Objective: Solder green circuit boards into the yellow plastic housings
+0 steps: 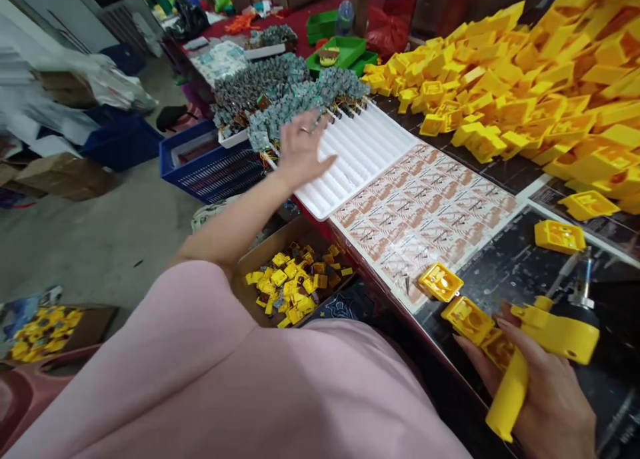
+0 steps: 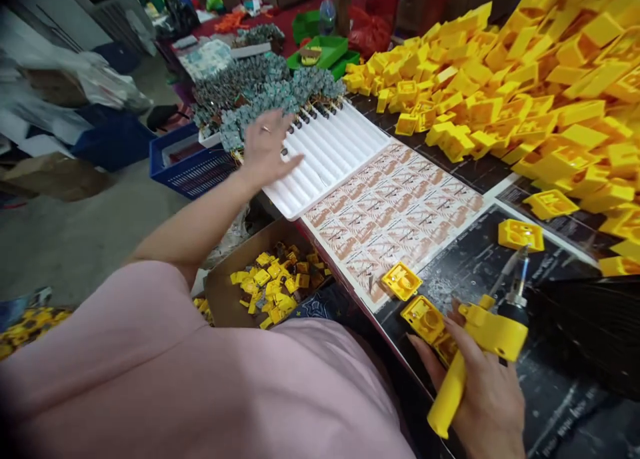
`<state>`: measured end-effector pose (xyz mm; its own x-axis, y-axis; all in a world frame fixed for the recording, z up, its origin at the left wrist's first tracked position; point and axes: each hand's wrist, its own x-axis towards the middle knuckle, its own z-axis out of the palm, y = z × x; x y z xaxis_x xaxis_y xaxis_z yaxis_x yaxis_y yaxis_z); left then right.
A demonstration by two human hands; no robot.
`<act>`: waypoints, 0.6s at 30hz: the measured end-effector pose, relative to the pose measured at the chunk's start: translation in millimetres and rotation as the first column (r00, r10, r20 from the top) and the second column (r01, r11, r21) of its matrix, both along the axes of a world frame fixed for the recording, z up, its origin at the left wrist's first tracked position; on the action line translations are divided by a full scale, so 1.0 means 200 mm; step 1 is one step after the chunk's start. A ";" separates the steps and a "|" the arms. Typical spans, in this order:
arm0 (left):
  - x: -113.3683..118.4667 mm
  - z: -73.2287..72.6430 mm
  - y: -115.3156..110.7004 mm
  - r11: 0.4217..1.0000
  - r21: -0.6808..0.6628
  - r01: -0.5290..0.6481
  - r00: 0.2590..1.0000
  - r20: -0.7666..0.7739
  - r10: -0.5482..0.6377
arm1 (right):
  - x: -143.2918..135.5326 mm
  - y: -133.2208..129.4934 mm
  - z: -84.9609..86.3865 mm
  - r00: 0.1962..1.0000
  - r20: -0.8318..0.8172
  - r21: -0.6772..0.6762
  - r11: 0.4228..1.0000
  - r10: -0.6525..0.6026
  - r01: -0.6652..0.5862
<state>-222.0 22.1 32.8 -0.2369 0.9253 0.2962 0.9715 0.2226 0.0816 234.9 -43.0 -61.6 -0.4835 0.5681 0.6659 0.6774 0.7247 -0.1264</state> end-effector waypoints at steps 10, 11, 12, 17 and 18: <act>-0.32 0.08 0.20 0.950 -0.067 -0.306 0.947 -0.121 0.297 | -0.03 -0.01 -0.03 0.998 -0.031 -0.082 0.995 -0.054 0.051; -0.31 0.08 0.19 0.955 -0.043 -0.294 0.950 -0.128 0.286 | -0.03 -0.01 -0.03 0.997 -0.048 -0.088 0.995 -0.059 0.055; -0.29 0.08 0.19 0.960 -0.025 -0.281 0.952 -0.130 0.275 | -0.04 -0.01 -0.03 0.996 -0.056 -0.097 0.994 -0.064 0.059; -0.29 0.09 0.20 0.966 -0.036 -0.255 0.961 -0.118 0.250 | -0.06 -0.01 -0.01 0.994 -0.056 -0.111 0.990 -0.094 0.087; -0.29 0.10 0.22 0.969 -0.047 -0.244 0.964 -0.117 0.237 | -0.07 -0.01 -0.01 0.994 -0.053 -0.105 0.991 -0.094 0.088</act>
<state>-280.4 65.4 52.6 -0.4243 0.8619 0.2778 0.8908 0.4523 -0.0430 221.9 -45.2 -63.2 -0.3893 0.6746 0.6272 0.7290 0.6418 -0.2379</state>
